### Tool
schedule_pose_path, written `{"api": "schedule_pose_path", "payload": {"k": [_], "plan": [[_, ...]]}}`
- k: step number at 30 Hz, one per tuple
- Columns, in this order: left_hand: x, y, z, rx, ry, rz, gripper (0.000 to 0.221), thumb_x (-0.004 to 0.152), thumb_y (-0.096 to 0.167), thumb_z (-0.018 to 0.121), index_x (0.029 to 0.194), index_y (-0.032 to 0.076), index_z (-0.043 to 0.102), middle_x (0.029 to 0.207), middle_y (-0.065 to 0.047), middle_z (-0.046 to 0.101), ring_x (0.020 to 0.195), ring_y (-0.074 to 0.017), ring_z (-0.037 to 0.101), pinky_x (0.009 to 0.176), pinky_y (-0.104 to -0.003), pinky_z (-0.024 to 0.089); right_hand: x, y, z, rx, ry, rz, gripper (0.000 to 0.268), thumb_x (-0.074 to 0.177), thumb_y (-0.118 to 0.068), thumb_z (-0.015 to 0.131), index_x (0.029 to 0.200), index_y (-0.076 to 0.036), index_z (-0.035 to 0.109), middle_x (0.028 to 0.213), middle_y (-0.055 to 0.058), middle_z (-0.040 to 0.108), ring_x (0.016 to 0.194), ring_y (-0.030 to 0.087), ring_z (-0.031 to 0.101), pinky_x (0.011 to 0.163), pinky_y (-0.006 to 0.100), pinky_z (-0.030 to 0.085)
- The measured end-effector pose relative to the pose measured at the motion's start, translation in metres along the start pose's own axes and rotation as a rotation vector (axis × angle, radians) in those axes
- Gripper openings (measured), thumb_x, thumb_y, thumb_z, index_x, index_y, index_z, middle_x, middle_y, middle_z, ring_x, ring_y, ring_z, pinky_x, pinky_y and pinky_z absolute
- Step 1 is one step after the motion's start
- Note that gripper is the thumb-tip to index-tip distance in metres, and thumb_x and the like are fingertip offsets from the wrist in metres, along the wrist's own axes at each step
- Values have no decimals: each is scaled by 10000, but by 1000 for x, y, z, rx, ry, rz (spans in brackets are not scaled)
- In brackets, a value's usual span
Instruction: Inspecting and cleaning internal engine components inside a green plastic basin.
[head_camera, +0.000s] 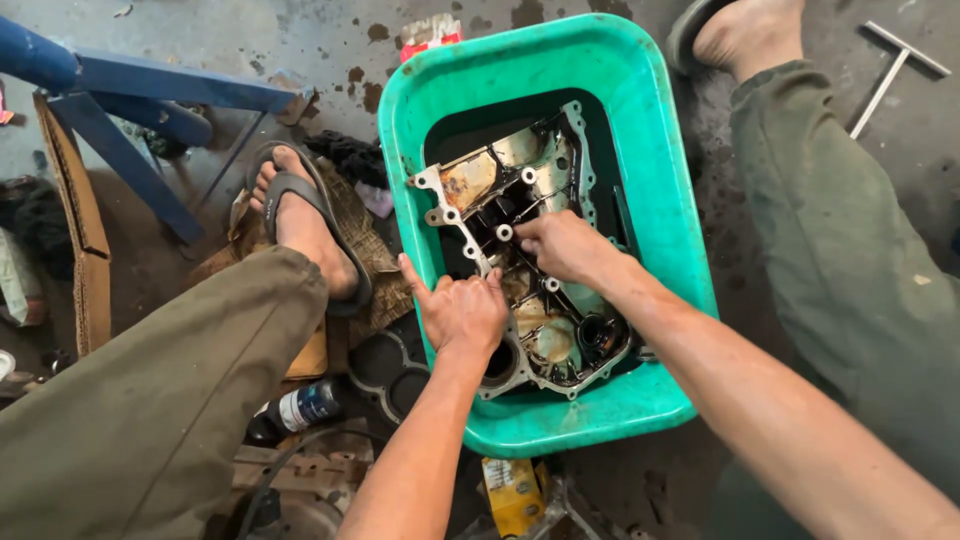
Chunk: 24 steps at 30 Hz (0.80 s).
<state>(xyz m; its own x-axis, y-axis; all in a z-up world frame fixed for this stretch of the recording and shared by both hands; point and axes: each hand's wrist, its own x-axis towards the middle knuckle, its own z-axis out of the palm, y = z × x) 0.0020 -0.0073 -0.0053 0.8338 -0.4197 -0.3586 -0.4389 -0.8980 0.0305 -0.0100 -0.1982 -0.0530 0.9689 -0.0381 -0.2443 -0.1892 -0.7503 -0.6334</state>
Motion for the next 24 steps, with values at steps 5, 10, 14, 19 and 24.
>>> {"api": "schedule_pose_path", "payload": {"k": [5,10,14,19,24], "plan": [[6,0,3,1,20,6,654,1053,462,338,782,99,810,709,-107,749,893,-285,712,1207,-651,-50,-2,2,-6,-84,-153,-41,274,837,-124,699,1098,-71,765,962,240,723,938,435,684,834,504,537],[-1,4,3,-13,-11,3,667,1066,459,330,777,96,808,737,-117,751,892,-301,712,1221,-637,-48,-14,-7,-2,-50,-77,-59,280,845,-167,738,1096,-43,747,933,243,707,914,437,673,799,502,525],[3,0,1,-6,30,7,652,1054,453,336,790,92,810,723,-112,750,878,-297,716,1216,-642,-49,-34,0,6,0,-13,-99,252,866,-103,682,1105,-81,757,893,202,695,863,417,672,731,489,516],[4,2,-3,11,-4,8,668,1066,456,325,775,100,810,718,-111,748,890,-298,715,1213,-640,-47,-22,-5,14,-8,76,-70,294,857,-48,662,1135,-89,750,860,207,671,828,422,652,698,503,495],[-3,4,8,41,37,20,670,1068,450,327,762,106,813,712,-100,748,878,-296,720,1212,-646,-40,-33,6,36,18,180,-74,172,899,-51,656,1042,-68,750,906,200,697,864,406,673,731,495,512]]}}
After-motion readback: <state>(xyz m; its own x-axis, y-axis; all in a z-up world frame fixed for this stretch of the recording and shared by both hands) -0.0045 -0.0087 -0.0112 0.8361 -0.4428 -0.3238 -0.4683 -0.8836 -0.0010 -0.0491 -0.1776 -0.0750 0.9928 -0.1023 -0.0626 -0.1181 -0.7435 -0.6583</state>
